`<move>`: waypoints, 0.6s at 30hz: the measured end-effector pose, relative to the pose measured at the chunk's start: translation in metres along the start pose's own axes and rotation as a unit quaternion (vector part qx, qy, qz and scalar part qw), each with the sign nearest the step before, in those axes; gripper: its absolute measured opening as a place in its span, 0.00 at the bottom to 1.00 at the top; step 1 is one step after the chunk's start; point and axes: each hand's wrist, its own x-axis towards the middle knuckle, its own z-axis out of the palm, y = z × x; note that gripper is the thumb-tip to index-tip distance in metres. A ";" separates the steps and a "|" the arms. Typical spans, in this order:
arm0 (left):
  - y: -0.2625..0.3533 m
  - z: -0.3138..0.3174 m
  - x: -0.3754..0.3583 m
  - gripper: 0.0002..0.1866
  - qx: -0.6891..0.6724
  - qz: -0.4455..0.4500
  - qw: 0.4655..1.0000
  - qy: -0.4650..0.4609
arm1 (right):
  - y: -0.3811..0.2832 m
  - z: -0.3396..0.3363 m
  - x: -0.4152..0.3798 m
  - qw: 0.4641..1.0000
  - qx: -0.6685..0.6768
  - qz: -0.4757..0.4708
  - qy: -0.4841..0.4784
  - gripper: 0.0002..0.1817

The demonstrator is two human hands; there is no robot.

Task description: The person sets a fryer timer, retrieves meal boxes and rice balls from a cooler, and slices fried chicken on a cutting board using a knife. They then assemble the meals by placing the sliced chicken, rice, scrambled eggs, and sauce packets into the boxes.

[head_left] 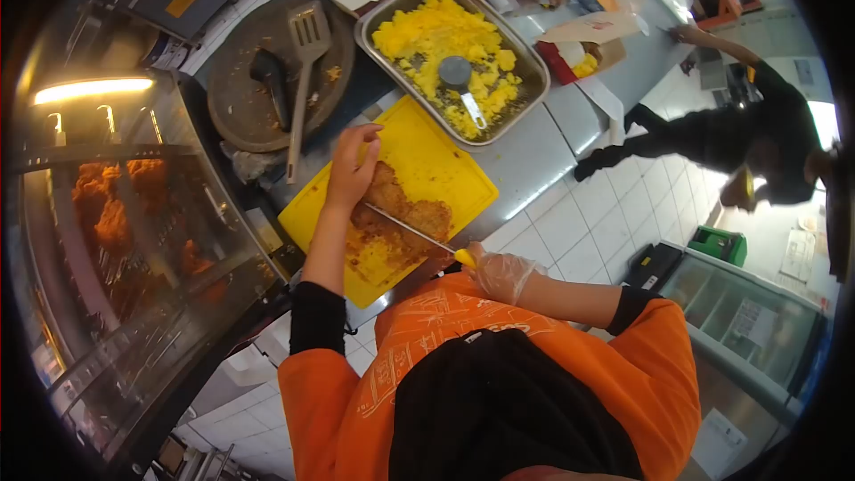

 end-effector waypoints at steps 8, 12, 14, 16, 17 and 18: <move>0.004 -0.008 0.006 0.11 0.087 0.054 0.993 -0.064 | 0.007 0.008 0.038 0.996 -0.075 -0.009 0.037 0.23; 0.016 -0.006 0.004 0.10 0.119 0.086 0.989 -0.028 | 0.028 0.024 0.048 0.995 -0.063 -0.025 0.071 0.23; 0.031 -0.010 0.013 0.09 0.175 0.157 0.972 0.013 | 0.029 0.014 0.040 0.993 -0.073 -0.042 0.086 0.23; 0.058 -0.019 0.030 0.08 0.119 0.174 0.977 0.041 | 0.033 0.008 0.023 0.979 -0.120 -0.100 0.133 0.22; 0.066 -0.018 0.026 0.08 0.087 0.169 0.980 0.054 | 0.040 0.015 0.021 0.979 -0.098 -0.098 0.152 0.21; 0.064 -0.016 0.027 0.08 0.085 0.161 0.983 0.028 | 0.047 0.021 0.018 0.977 -0.076 -0.098 0.171 0.20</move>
